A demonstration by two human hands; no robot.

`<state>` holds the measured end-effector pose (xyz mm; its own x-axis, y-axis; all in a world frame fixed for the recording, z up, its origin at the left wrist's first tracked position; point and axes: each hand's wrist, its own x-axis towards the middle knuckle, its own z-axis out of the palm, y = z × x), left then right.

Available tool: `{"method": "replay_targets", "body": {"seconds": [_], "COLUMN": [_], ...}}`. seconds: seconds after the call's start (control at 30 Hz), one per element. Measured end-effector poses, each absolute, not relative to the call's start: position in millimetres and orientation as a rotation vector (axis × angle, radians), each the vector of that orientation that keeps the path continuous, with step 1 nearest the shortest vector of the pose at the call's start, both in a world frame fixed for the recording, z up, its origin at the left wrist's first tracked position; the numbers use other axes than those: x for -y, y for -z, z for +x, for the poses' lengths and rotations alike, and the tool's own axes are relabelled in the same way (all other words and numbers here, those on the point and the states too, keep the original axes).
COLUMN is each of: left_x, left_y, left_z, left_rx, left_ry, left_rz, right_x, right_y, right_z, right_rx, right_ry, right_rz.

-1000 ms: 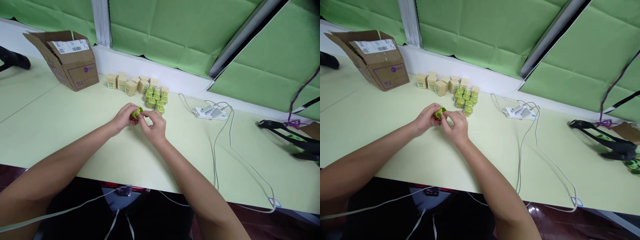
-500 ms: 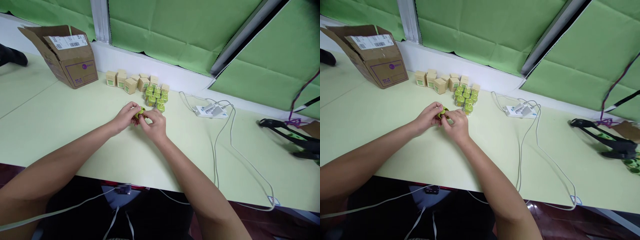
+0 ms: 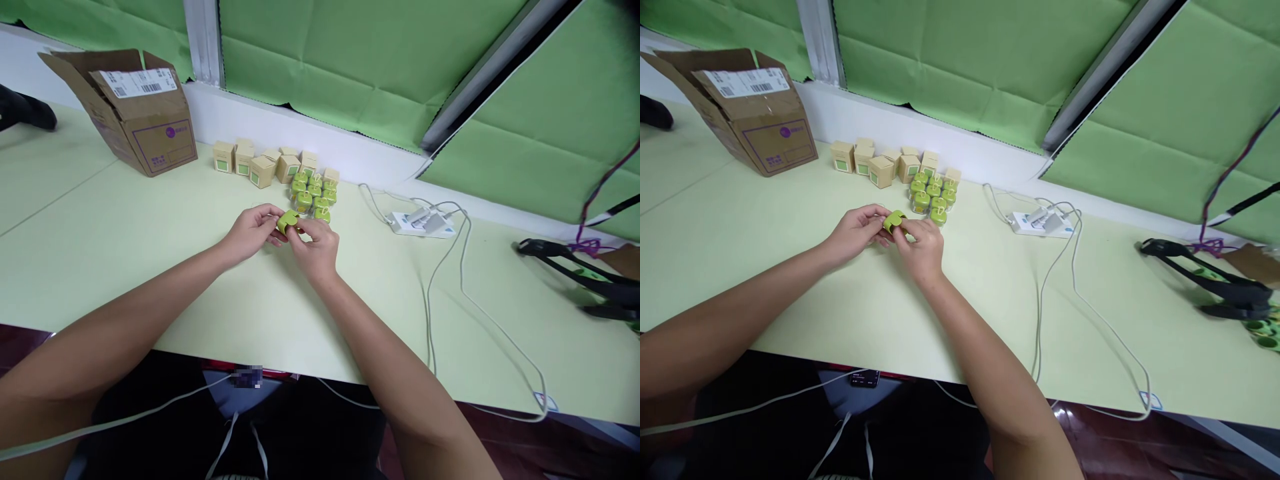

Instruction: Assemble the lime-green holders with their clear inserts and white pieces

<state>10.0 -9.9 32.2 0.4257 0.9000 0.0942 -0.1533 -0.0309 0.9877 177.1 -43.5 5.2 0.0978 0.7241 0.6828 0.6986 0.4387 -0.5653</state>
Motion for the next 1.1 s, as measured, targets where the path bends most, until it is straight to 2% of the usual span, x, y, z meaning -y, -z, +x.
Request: {"method": "replay_targets", "body": {"seconds": [0.37,0.6,0.97,1.1], "left_x": [6,4,7,10], "left_y": [-17,-19,-23,-26], "left_z": [-3,-5,-5,-4], "left_rx": [-0.744,-0.787,-0.784,-0.763], "left_ry": [-1.007,-1.017,-1.096,-1.115], "left_rz": [1.742,1.769,1.848,1.878], "right_x": [42,43,40,39], "right_y": [-3,-7,-10,-14], "right_z": [177,176,174,172], "right_rx": [1.607,1.644,1.39,1.28], "right_ry": [-0.055,-0.11,-0.496,-0.843], "right_rz": [-1.181,-1.154,-1.143,-1.051]}}
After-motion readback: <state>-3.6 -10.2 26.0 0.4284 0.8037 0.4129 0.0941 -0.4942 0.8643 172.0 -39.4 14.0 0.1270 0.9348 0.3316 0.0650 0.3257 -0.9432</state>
